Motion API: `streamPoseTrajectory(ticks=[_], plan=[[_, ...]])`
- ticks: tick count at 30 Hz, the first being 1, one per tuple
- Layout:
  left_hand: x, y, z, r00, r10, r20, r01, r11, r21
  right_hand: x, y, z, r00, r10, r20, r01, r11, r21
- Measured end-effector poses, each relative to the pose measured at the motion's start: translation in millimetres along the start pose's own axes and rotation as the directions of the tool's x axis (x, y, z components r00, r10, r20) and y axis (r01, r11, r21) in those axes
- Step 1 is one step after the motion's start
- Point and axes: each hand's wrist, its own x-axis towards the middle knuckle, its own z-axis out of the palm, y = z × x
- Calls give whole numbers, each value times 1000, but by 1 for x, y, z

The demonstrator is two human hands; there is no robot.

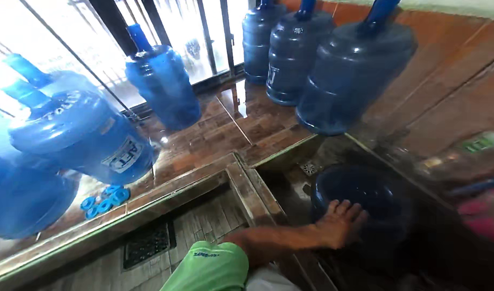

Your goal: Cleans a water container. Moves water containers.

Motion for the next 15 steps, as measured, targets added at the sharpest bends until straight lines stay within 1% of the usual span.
streamPoseTrajectory(ticks=[1, 2, 3, 4, 6, 8, 9, 11, 13, 14, 15], plan=[[-2, 0, 1, 1000, 3, -21, -3, 1000, -8, -10, -35, 41, 912, 334, -239, -332, 942, 49], [-4, 0, 1, 1000, 0, -10, 0, 1000, 11, -15, -43, 57, 840, 466, -278, -462, 883, 83], [-6, 1, 1, 1000, 2, 6, -2, 999, 36, -15, -29, 57, 838, 488, -242, -473, 872, 121], [-7, 1, 1, 1000, 0, 13, -1, 999, 53, -9, -10, 52, 847, 507, -163, -470, 856, 217], [-9, 1, 1, 1000, -4, 14, 3, 999, 54, 13, 16, 50, 823, 562, -82, -488, 774, 403], [-8, 4, -3, 999, -19, 29, 17, 999, 45, 35, 56, 32, 840, 536, 82, -505, 719, 478], [-6, 6, -8, 999, -28, 25, 27, 999, 40, 43, 66, 27, 847, 514, 135, -508, 706, 493], [0, 8, -26, 999, -44, -15, 44, 998, 42, 51, 54, 32, 840, 525, 137, -515, 692, 506], [7, 11, -56, 998, -54, -23, 55, 997, 56, 56, 45, 32, 874, 446, 191, -482, 757, 442], [10, 13, -73, 998, -47, -38, 49, 997, 60, 54, 29, 38, 884, 424, 197, -467, 784, 409], [14, 15, -90, 998, -32, -63, 36, 997, 62, 52, 11, 49, 884, 431, 181, -467, 796, 385]])
